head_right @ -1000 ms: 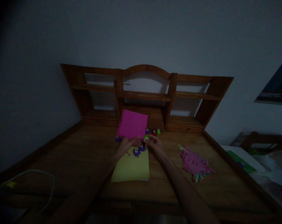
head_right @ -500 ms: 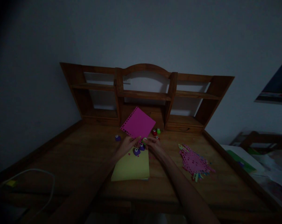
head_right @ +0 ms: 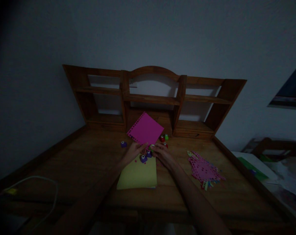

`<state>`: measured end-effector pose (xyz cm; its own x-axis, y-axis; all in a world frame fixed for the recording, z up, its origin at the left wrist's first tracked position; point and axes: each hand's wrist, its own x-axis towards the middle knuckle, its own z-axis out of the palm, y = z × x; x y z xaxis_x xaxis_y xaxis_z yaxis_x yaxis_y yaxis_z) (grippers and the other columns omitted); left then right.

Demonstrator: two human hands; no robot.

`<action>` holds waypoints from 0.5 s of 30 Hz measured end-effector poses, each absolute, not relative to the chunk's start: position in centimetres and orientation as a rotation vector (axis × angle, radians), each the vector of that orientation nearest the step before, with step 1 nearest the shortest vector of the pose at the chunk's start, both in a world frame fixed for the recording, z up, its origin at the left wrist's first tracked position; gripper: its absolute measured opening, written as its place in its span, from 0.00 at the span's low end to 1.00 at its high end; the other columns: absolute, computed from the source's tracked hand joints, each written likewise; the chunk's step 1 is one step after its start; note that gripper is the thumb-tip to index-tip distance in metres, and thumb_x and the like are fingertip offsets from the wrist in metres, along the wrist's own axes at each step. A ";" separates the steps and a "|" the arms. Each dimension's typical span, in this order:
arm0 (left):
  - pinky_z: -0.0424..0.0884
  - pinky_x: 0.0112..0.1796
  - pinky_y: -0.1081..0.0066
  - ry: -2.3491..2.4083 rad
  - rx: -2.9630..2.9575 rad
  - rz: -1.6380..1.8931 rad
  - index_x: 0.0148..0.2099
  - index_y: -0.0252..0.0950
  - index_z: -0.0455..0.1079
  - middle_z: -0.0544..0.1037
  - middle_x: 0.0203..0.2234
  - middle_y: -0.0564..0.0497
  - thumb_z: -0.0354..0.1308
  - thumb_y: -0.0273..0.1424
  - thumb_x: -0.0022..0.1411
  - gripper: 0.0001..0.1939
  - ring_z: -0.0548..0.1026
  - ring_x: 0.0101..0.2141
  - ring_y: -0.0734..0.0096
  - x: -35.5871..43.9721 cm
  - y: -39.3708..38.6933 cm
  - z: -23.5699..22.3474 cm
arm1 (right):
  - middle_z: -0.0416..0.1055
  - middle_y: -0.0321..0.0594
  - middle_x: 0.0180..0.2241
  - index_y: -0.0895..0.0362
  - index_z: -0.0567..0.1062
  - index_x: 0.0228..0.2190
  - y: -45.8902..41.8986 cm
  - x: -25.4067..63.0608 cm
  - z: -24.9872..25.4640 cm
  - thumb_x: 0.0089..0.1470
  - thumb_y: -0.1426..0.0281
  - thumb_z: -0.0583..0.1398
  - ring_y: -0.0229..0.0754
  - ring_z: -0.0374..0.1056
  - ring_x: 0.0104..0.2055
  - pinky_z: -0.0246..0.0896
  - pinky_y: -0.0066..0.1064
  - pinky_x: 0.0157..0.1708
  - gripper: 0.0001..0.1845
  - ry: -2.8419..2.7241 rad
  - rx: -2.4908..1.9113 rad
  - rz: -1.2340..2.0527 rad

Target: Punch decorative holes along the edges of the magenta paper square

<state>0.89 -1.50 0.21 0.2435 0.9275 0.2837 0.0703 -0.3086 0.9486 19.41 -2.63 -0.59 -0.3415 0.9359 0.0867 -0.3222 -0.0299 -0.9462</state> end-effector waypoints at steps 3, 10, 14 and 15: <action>0.66 0.23 0.74 0.952 1.635 1.177 0.22 0.35 0.73 0.76 0.16 0.49 0.58 0.48 0.60 0.23 0.73 0.19 0.70 0.8 -1.6 0.3 | 0.77 0.41 0.40 0.55 0.81 0.37 -2.9 19.6 -0.2 0.47 0.65 0.70 0.40 0.70 0.37 0.63 0.30 0.37 0.13 -1.219 -0.743 1.627; 0.66 0.23 0.74 0.946 1.666 1.198 0.23 0.35 0.73 0.75 0.16 0.50 0.57 0.47 0.61 0.23 0.72 0.19 0.71 0.7 -1.3 -0.1 | 0.78 0.39 0.38 0.55 0.81 0.37 -3.1 19.8 -0.3 0.46 0.68 0.70 0.39 0.70 0.37 0.64 0.28 0.38 0.13 -1.191 -0.728 1.692; 0.66 0.22 0.76 0.994 1.716 1.164 0.23 0.35 0.73 0.75 0.17 0.49 0.54 0.48 0.63 0.24 0.72 0.20 0.72 0.6 -1.0 -0.7 | 0.77 0.39 0.35 0.56 0.81 0.35 -2.6 19.7 -1.0 0.46 0.67 0.70 0.37 0.69 0.32 0.63 0.27 0.33 0.12 -1.215 -0.737 1.672; 0.65 0.21 0.76 1.015 1.720 1.149 0.24 0.34 0.73 0.75 0.17 0.49 0.54 0.48 0.63 0.25 0.72 0.20 0.72 0.6 -0.9 -0.8 | 0.78 0.39 0.35 0.56 0.81 0.35 -2.5 19.7 -1.1 0.46 0.66 0.70 0.37 0.69 0.32 0.63 0.28 0.33 0.12 -1.217 -0.743 1.665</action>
